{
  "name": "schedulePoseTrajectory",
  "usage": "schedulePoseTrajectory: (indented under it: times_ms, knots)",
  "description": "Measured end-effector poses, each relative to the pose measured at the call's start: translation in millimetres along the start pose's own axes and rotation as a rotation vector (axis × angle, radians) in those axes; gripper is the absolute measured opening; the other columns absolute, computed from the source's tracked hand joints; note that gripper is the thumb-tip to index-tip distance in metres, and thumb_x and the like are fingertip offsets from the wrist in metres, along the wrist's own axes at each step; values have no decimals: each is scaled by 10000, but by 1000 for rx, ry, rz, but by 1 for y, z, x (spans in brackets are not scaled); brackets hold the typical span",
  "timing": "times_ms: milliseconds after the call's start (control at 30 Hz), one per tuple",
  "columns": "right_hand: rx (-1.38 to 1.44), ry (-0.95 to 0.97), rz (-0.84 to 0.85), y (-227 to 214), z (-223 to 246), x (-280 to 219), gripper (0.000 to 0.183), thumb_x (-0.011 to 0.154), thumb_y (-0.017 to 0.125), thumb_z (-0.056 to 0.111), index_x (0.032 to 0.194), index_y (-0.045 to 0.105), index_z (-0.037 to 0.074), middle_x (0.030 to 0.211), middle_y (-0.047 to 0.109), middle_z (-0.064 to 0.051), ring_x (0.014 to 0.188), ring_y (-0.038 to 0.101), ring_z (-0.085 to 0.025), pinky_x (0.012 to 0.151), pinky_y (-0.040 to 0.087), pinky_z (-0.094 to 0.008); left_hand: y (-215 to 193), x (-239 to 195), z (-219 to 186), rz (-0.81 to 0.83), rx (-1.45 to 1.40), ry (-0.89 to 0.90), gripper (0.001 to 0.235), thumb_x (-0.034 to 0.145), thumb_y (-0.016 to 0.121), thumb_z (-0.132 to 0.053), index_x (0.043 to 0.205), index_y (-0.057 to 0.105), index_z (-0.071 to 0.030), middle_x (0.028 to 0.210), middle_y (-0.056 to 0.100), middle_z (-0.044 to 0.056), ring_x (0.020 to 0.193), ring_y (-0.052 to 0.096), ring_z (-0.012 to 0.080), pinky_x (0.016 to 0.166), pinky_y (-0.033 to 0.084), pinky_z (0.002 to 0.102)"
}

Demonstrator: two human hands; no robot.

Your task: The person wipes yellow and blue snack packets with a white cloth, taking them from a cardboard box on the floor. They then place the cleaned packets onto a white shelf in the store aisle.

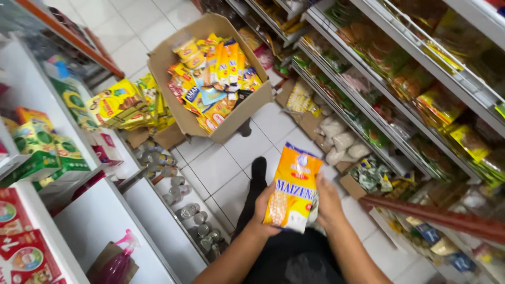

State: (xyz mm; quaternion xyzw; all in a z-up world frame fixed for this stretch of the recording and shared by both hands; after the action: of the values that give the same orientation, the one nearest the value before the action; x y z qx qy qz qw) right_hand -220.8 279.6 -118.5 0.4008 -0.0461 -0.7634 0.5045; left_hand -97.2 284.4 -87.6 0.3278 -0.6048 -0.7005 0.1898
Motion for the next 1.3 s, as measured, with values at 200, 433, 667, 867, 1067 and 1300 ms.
schedulePoseTrajectory:
  times_ms: [200,433,667,867,1067,1300]
  knots:
    - [79,-44,-5,-9,-15,-36,474,1032,533,360,1306,579,-23,1191,709,-185,991,726,-277,864,591,-418,-25,-16,24,-91,92,-77,584,1044,534,-436,1436,529,-4,1322,665,197,1180,666,335,1053,518,484]
    - [143,-232,-159,-45,16,-41,489,1069,487,410,1318,588,2,1205,708,-150,1012,706,-276,865,580,-421,-28,-2,51,-127,94,-178,580,1015,534,-425,1418,535,-7,1298,681,198,1161,680,334,1035,543,479]
    - [413,-554,-186,-72,69,-87,625,1068,387,540,1384,567,31,1226,693,-118,1043,691,-273,919,549,-423,-6,-12,43,-30,146,-270,601,1037,510,-460,1430,519,-5,1285,668,206,1129,679,343,1002,540,492]
    - [-392,-516,-651,-60,34,-113,622,1129,399,500,1285,661,-42,1216,713,-146,1079,633,-225,965,513,-413,3,-28,41,31,159,-520,664,1056,469,-515,1477,485,-2,1342,640,218,1192,650,356,1042,516,497]
    - [140,-498,-420,-6,-16,-111,386,1062,498,298,1280,607,-2,1181,711,-70,1059,667,-147,937,534,-321,-5,-36,-3,109,297,-653,659,1019,488,-429,1503,418,13,1398,611,223,1243,639,356,1071,512,484]
    - [-5,-611,-481,16,-38,-116,310,1045,620,278,1164,622,-8,1028,720,-69,888,661,-118,799,556,-289,-34,-64,-41,85,363,-721,603,1035,564,-313,1502,420,40,1379,611,234,1225,652,330,1061,523,462]
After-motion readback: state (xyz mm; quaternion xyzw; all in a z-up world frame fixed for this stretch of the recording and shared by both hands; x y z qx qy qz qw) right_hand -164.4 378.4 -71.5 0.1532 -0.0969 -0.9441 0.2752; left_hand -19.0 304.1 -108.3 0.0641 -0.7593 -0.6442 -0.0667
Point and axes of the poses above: each hand's wrist, its own x-axis towards the middle knuckle, its own y-axis out of the palm, z = x × y, the point moved 9 cm from there along x, towards the middle knuckle
